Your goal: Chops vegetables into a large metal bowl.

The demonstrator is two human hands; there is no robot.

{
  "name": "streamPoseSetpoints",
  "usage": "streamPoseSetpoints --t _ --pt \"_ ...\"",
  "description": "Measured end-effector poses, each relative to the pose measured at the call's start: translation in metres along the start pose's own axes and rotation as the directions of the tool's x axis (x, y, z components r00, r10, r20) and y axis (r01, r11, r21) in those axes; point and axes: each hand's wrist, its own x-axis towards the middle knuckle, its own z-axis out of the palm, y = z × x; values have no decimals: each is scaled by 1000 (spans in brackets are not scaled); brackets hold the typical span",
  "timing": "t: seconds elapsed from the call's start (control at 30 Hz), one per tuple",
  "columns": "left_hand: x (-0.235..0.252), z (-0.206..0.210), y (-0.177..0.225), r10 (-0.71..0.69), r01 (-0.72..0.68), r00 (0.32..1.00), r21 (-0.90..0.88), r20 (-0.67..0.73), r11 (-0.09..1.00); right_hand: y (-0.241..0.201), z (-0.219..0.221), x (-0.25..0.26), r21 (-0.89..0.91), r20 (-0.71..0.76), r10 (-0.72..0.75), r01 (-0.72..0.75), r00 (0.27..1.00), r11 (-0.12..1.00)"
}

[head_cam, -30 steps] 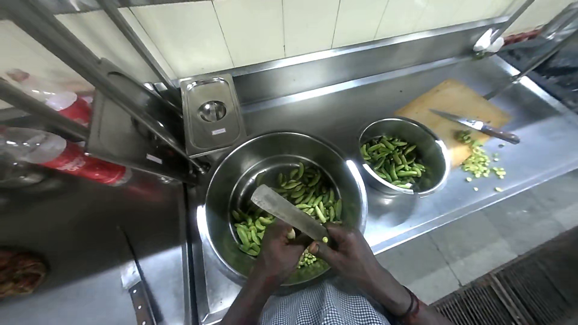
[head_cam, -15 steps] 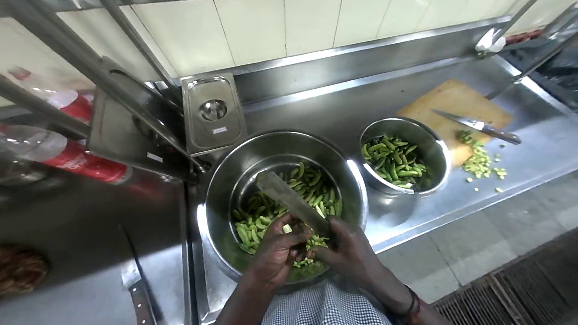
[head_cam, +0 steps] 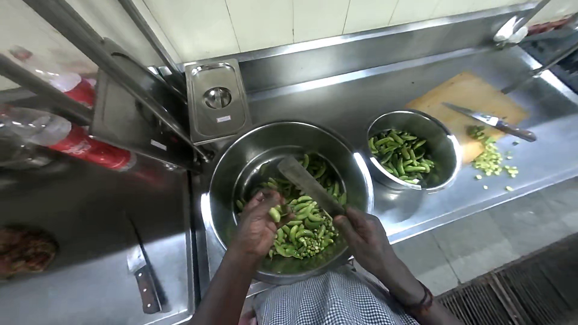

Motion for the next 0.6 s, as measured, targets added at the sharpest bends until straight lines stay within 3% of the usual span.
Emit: streamPoseSetpoints --t 0.1,0.13,0.2,0.27,0.3,0.37,0.47,0.6 --pt "14 2 -7 44 -61 998 450 47 891 -1 -3 1 -42 15 85 -84 996 996" --pt "18 3 -8 58 -118 992 634 114 764 -1 -3 1 -46 3 93 -92 996 995" --pt "25 11 -6 22 -220 974 906 227 362 0 -3 0 -42 -33 93 -94 995 995" --pt "29 28 -5 -92 -243 967 969 239 -42 2 -3 0 -33 -63 86 -89 994 996" --pt "32 35 -8 -132 -249 965 950 227 -187 2 -4 0 -23 -63 89 -91 994 996" --pt "42 42 -18 -192 -270 958 890 211 -367 4 -4 0 1 -58 97 -97 994 995" --pt "68 37 -35 -274 -298 944 832 184 -467 5 -3 -1 27 -50 104 -103 993 994" --pt "78 31 -31 -296 -278 941 878 166 -390 7 -4 -3 62 -45 125 -123 991 991"
